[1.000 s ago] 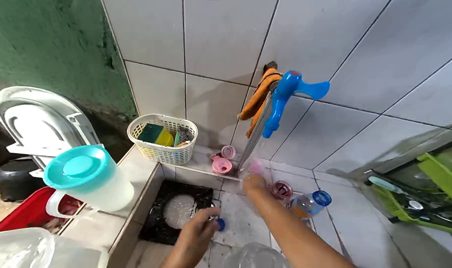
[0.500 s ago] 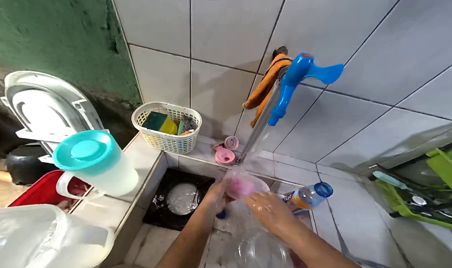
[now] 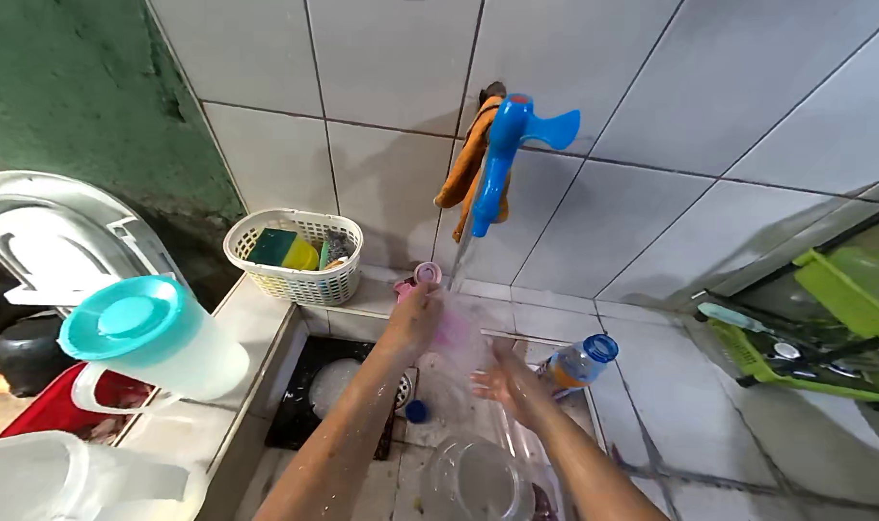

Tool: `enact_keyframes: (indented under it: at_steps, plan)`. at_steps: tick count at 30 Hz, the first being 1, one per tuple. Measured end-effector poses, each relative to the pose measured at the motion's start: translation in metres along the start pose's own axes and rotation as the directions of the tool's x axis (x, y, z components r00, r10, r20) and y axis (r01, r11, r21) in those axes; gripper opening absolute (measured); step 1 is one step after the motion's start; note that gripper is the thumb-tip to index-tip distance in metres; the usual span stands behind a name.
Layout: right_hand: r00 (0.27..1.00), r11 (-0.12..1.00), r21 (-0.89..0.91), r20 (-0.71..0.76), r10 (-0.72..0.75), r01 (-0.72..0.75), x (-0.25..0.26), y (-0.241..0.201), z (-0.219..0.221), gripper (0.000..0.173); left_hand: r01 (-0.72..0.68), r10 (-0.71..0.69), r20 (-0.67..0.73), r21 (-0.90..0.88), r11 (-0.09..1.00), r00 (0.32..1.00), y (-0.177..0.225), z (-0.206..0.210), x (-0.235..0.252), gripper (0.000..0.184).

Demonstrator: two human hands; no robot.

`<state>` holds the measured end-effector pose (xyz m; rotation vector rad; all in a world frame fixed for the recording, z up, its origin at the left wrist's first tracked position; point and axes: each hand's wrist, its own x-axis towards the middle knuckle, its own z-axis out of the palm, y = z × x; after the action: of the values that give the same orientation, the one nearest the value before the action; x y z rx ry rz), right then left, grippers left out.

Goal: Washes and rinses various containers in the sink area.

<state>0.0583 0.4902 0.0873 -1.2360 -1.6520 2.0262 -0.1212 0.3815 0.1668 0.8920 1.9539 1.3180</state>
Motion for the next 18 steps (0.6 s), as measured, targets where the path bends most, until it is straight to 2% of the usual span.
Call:
enact_keyframes:
  at_steps: [1,3,6,8,10,12,14,16,18]
  plan:
    - [0.996,0.994,0.079,0.057,0.071,-0.075,0.003,-0.003,0.009,0.059,-0.006,0.006,-0.04,-0.004,1.0,0.999,0.001,-0.004,-0.004,0.037]
    - [0.982,0.981,0.152,0.161,0.098,-0.123,0.009,-0.014,0.029,0.064,-0.003,-0.011,-0.135,-0.105,0.994,0.991,0.0,-0.012,-0.014,0.036]
    - [0.97,0.97,0.234,0.244,0.012,-0.071,0.014,-0.041,0.052,0.05,-0.007,-0.119,-0.257,-0.442,0.897,0.959,-0.02,-0.021,-0.03,0.036]
    - [0.981,0.988,0.157,0.188,-0.043,0.014,0.012,-0.062,0.065,0.036,0.014,-0.246,-0.282,-0.632,0.775,0.927,-0.04,-0.018,-0.039,0.035]
    - [0.983,0.983,-0.106,0.123,-0.134,0.147,0.012,-0.081,0.072,0.035,0.096,-0.343,-0.216,-0.706,0.701,0.914,-0.06,-0.01,-0.048,0.037]
    - [0.957,0.841,-0.456,0.129,-0.261,0.291,0.01,-0.1,0.073,0.034,0.196,-0.378,-0.095,-0.726,0.66,0.921,-0.072,0.001,-0.051,0.04]
    - [0.878,0.598,-0.66,0.223,-0.423,0.455,0.0,-0.111,0.07,0.034,0.25,-0.345,0.036,-0.76,0.6,0.938,-0.07,0.011,-0.048,0.052]
    - [0.728,0.355,-0.694,0.357,-0.586,0.626,-0.008,-0.105,0.063,0.037,0.245,-0.272,0.117,-0.828,0.505,0.955,-0.062,0.018,-0.041,0.066]
    - [0.583,0.197,-0.63,0.493,-0.646,0.751,-0.015,-0.097,0.053,0.038,0.23,-0.23,0.14,-0.872,0.431,0.963,-0.051,0.021,-0.031,0.067]
